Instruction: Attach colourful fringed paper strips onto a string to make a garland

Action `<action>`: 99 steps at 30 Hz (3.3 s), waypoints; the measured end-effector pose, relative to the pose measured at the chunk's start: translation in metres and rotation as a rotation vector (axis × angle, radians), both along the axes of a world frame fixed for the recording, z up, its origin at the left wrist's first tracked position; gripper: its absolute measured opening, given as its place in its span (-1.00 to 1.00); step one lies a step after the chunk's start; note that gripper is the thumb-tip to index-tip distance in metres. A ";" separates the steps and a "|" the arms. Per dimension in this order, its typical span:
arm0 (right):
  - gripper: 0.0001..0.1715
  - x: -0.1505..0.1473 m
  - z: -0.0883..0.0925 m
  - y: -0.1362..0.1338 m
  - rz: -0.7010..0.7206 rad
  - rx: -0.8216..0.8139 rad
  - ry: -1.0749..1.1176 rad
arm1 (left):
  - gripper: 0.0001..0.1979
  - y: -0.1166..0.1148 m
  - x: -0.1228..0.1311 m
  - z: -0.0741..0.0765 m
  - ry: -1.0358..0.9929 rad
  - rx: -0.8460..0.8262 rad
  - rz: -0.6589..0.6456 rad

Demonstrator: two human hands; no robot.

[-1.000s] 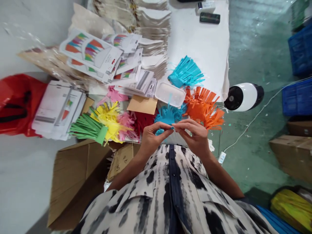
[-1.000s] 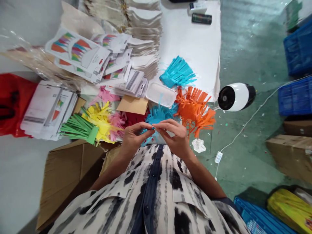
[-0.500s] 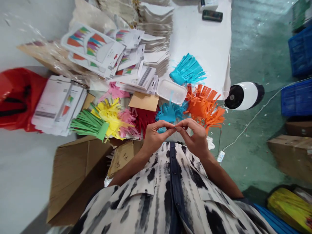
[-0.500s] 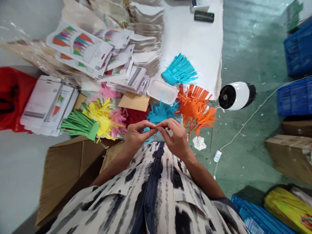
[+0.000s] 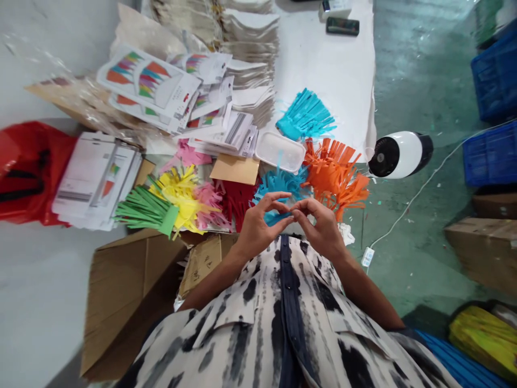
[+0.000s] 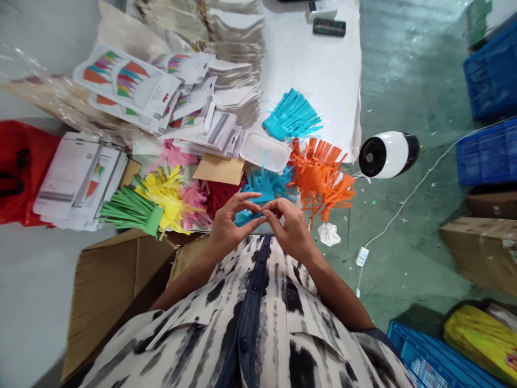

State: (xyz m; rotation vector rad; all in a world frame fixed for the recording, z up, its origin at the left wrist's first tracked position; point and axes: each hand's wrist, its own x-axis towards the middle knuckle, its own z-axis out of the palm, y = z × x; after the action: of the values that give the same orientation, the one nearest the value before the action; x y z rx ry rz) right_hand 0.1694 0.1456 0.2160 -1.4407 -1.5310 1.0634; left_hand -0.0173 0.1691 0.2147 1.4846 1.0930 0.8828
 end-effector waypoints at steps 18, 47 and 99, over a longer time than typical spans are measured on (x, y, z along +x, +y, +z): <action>-0.73 0.007 -0.021 -0.021 -0.167 -0.111 0.414 | -0.67 -0.011 0.013 -0.011 -0.007 -0.280 -0.010; -0.65 0.154 -0.042 -0.012 -0.662 0.084 0.129 | -0.63 -0.064 0.086 -0.127 0.398 -0.101 -0.174; -0.87 -0.023 -0.165 0.037 -0.202 0.046 -0.166 | -0.95 0.038 -0.041 -0.198 0.560 0.292 0.020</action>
State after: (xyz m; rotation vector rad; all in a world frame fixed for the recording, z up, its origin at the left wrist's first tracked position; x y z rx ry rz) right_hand 0.1467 0.1830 0.0506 -1.6460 -1.4767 0.8005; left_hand -0.0584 0.2074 0.0170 2.0421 1.4248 0.6716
